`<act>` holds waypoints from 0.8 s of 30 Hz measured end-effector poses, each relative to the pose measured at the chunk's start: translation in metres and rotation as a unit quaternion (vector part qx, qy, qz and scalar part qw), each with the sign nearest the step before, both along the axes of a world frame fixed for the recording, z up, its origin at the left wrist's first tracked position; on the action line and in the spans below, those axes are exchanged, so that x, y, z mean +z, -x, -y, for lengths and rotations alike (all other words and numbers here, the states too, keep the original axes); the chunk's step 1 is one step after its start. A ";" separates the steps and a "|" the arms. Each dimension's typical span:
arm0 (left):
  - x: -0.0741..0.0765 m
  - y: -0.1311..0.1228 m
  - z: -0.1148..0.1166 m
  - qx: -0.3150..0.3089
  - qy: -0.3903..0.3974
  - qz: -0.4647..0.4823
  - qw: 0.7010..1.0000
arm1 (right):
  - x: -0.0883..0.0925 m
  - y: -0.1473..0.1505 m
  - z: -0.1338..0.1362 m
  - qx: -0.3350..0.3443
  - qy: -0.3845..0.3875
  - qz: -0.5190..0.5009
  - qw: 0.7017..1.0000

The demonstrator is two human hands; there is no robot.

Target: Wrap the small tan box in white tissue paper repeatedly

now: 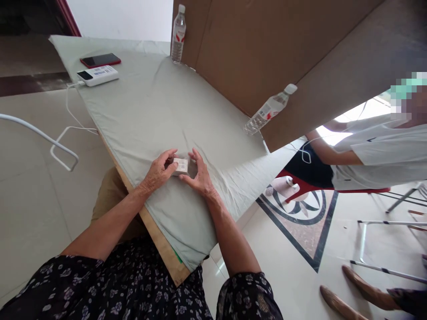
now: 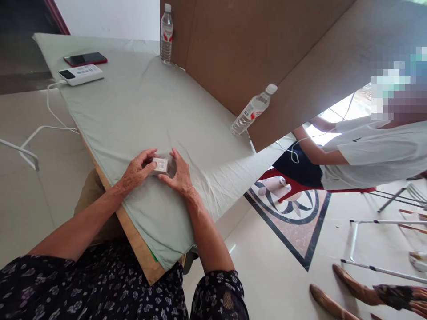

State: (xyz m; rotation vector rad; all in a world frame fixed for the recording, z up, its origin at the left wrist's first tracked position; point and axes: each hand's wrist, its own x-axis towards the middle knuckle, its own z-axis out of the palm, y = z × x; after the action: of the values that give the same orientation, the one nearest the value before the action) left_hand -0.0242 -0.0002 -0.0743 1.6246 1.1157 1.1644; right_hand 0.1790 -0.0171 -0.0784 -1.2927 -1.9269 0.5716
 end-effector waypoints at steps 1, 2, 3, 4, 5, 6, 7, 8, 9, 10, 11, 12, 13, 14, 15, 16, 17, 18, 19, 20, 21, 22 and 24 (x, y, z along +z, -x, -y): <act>0.001 0.001 0.000 -0.006 0.001 0.000 1.000 | 0.000 0.000 -0.001 0.008 0.010 -0.002 1.000; 0.001 0.002 0.001 -0.014 -0.001 -0.003 1.000 | 0.000 0.000 -0.002 0.013 0.013 -0.005 1.000; 0.001 0.003 0.002 -0.023 -0.006 -0.008 1.000 | 0.000 0.000 -0.002 0.014 0.011 -0.009 1.000; 0.001 0.003 0.002 -0.031 -0.014 -0.014 0.999 | 0.000 0.001 -0.002 0.012 0.006 -0.012 1.000; 0.001 0.004 0.002 -0.037 -0.022 -0.024 0.999 | 0.000 0.001 -0.001 0.012 0.000 -0.015 1.000; 0.000 0.004 0.003 -0.039 -0.031 -0.036 0.998 | 0.000 0.002 0.000 0.013 -0.006 -0.016 1.000; 0.000 0.004 0.003 -0.037 -0.041 -0.048 0.997 | 0.000 0.002 0.000 0.014 -0.013 -0.016 1.000; -0.001 0.003 0.003 -0.033 -0.050 -0.058 0.997 | -0.001 0.003 0.001 0.015 -0.020 -0.015 1.000; -0.002 0.002 0.003 -0.027 -0.059 -0.065 0.996 | -0.002 0.004 0.001 0.016 -0.028 -0.013 0.999; -0.003 0.001 0.003 -0.019 -0.069 -0.070 0.995 | -0.003 0.005 0.000 0.016 -0.038 -0.011 0.999; -0.004 0.000 0.003 -0.009 -0.080 -0.073 0.994 | -0.004 0.006 0.000 0.014 -0.047 -0.008 0.999; -0.005 0.000 0.002 0.003 -0.088 -0.076 0.993 | -0.005 0.007 -0.001 0.009 -0.055 -0.003 0.998; -0.005 -0.001 0.002 0.015 -0.094 -0.079 0.992 | -0.006 0.008 -0.001 0.004 -0.058 0.005 0.998; -0.006 -0.001 0.001 0.025 -0.097 -0.082 0.992 | -0.006 0.009 -0.002 -0.002 -0.059 0.014 0.998; -0.006 -0.001 0.000 0.031 -0.096 -0.084 0.991 | -0.006 0.011 -0.003 -0.008 -0.056 0.023 0.998; -0.007 -0.001 -0.001 0.033 -0.093 -0.085 0.991 | -0.006 0.012 -0.003 -0.012 -0.054 0.032 0.998; -0.007 -0.001 -0.001 0.033 -0.088 -0.084 0.992 | -0.006 0.012 -0.004 -0.015 -0.052 0.038 0.998; -0.007 -0.001 -0.002 0.032 -0.083 -0.082 0.993 | -0.006 0.013 -0.004 -0.018 -0.052 0.042 0.998; -0.007 -0.002 -0.002 0.033 -0.080 -0.081 0.993 | -0.005 0.013 -0.004 -0.020 -0.053 0.045 0.997; -0.008 -0.002 -0.003 0.035 -0.077 -0.079 0.993 | -0.005 0.013 -0.005 -0.023 -0.053 0.047 0.997; -0.008 -0.002 -0.003 0.038 -0.076 -0.077 0.993 | -0.006 0.013 -0.005 -0.025 -0.053 0.047 0.997; -0.009 -0.002 -0.003 0.041 -0.076 -0.076 0.993 | -0.006 0.013 -0.006 -0.028 -0.053 0.047 0.997; -0.009 -0.003 -0.003 0.049 -0.078 -0.077 0.993 | -0.007 0.013 -0.007 -0.027 -0.056 0.045 0.997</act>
State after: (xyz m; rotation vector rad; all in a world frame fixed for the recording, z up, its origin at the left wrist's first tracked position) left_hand -0.0209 0.0028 -0.0833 1.8230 1.2386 1.2330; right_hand 0.1664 -0.0101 -0.0850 -1.3154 -1.9608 0.3784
